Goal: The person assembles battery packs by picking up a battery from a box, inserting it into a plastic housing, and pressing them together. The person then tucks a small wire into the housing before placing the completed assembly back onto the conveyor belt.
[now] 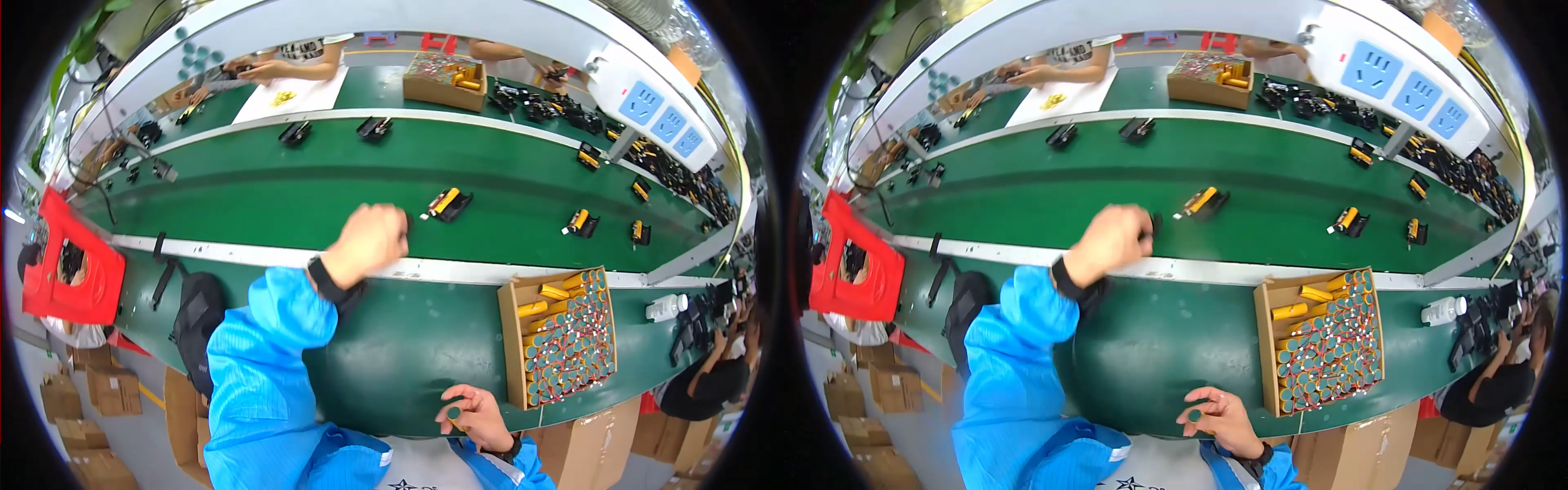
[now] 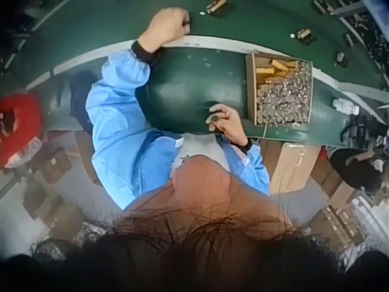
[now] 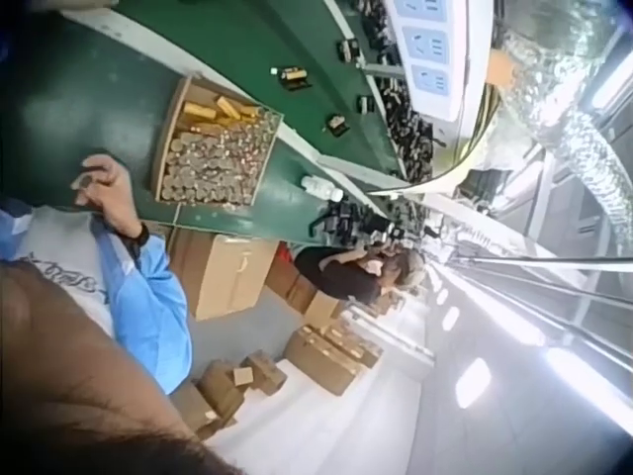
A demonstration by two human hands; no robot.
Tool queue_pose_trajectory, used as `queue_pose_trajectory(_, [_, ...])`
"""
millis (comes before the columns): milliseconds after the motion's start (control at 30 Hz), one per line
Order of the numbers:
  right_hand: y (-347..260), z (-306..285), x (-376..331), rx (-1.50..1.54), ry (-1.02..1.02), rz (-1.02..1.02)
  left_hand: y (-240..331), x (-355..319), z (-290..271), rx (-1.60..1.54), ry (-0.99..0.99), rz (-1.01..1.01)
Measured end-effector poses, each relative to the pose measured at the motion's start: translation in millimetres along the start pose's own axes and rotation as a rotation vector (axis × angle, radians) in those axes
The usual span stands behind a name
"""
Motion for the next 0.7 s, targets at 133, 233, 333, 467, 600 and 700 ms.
queue_pose_trajectory(133, [4,21,8,-0.107,-0.100,0.086,48,-89,59,-0.164,-0.248,-0.018])
queue_pose_trajectory(233, [-2,27,23,-0.333,-0.108,0.062,66,-118,63,-0.248,-0.217,0.009])
queue_pose_trajectory(333, [-1,23,42,-0.365,-0.087,0.066,79,-133,45,-0.299,-0.034,0.061])
queue_pose_trajectory(467, [8,28,44,-0.269,-0.208,0.095,72,-149,45,-0.931,-0.122,-0.085])
queue_pose_trajectory(600, [12,41,44,-0.291,-0.266,0.056,79,-160,44,-0.951,-0.212,-0.021])
queue_pose_trajectory(700, [-10,41,50,-0.239,-0.006,-0.248,70,-167,47,-0.967,-0.159,-0.040])
Point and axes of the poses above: each hand's wrist, its own x-axis towards the middle knuckle, its own z-axis out of the palm, y = z × x, the point moved 10 cm from there along x, towards the middle knuckle, and after that the axes turned 4 degrees about -z, right-handed, at the moved point
